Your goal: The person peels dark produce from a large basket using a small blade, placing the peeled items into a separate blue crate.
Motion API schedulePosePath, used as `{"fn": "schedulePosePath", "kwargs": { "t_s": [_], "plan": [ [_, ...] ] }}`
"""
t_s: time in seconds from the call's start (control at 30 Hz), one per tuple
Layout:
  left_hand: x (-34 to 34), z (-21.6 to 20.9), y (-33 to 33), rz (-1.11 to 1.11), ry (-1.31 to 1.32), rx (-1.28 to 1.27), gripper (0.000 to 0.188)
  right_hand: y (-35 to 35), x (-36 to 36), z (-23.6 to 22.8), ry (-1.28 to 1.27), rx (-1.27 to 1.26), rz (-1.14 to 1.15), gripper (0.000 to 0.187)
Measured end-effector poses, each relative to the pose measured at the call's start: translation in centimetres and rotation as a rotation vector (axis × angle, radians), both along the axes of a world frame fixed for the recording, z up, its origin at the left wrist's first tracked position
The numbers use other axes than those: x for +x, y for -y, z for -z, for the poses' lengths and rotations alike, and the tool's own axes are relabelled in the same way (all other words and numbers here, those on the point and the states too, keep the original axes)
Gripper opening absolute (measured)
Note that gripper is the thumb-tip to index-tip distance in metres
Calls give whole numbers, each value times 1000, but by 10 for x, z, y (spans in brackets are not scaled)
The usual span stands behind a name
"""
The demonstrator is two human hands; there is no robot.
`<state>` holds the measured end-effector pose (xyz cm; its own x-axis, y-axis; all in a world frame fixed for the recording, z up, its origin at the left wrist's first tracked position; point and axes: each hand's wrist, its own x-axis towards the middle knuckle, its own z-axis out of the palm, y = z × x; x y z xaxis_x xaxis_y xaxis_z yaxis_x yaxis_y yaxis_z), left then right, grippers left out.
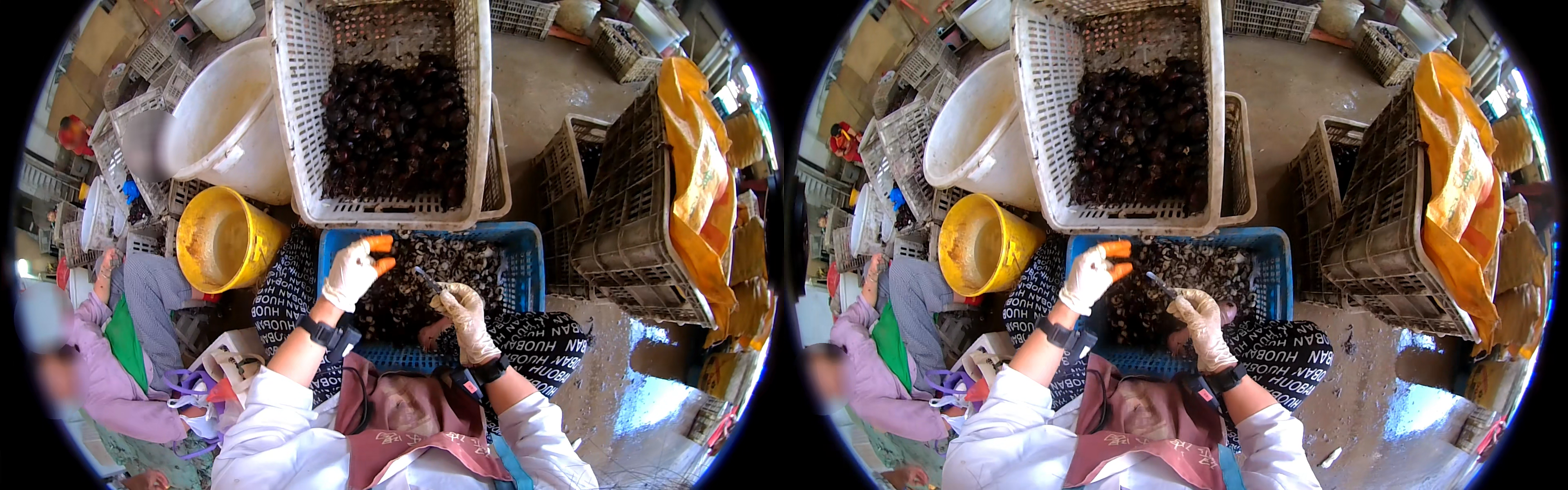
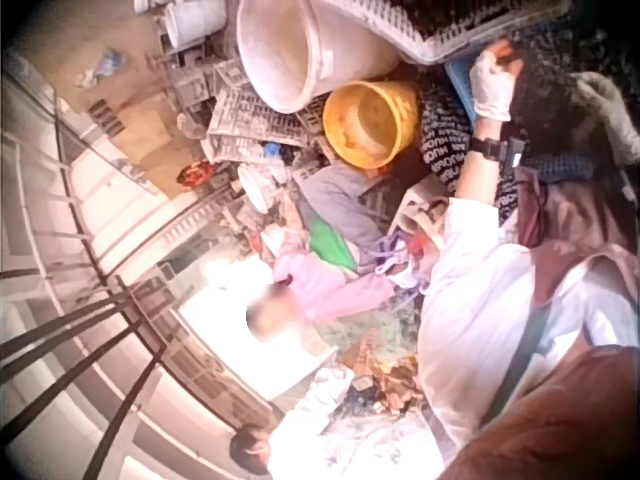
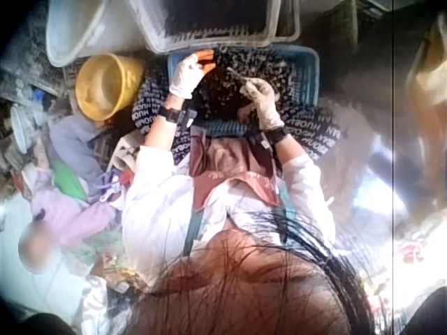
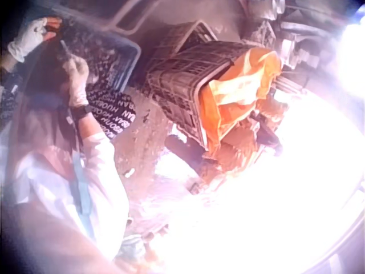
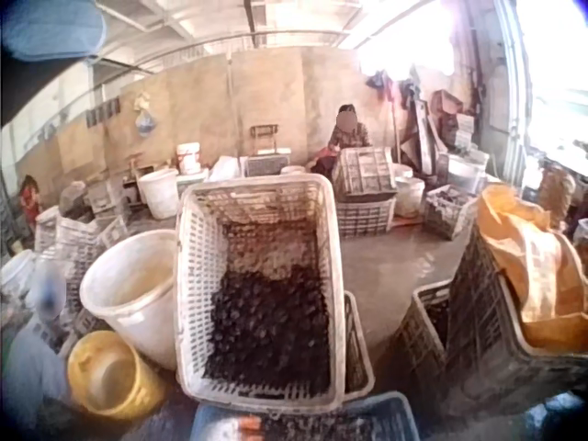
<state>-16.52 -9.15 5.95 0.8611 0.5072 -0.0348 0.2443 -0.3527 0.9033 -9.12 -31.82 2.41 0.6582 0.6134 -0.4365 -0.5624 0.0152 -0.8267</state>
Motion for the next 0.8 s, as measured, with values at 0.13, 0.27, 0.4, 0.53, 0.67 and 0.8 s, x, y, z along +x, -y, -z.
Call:
{"fn": "schedulePosePath", "kwargs": {
  "t_s": [0.13,0.27,0.4,0.53,0.67,0.8],
  "plan": [
    [66,19,-34,-116,107,-3,35,-1,3,0,-11,30,19,19],
    [129,29,-57,-207,-23,346,46,-4,6,-8,-74,-1,41,19],
    [172,31,-62,-173,-324,570,55,-5,7,-9,-102,-29,29,23],
    [185,40,-72,-123,-440,581,51,-10,8,-14,-129,-30,61,22],
    [146,38,-77,-142,-204,-502,47,-9,6,-7,-117,9,66,22],
    [74,13,-44,-53,31,-994,54,-9,6,-5,-45,18,45,24]
  ]
}}
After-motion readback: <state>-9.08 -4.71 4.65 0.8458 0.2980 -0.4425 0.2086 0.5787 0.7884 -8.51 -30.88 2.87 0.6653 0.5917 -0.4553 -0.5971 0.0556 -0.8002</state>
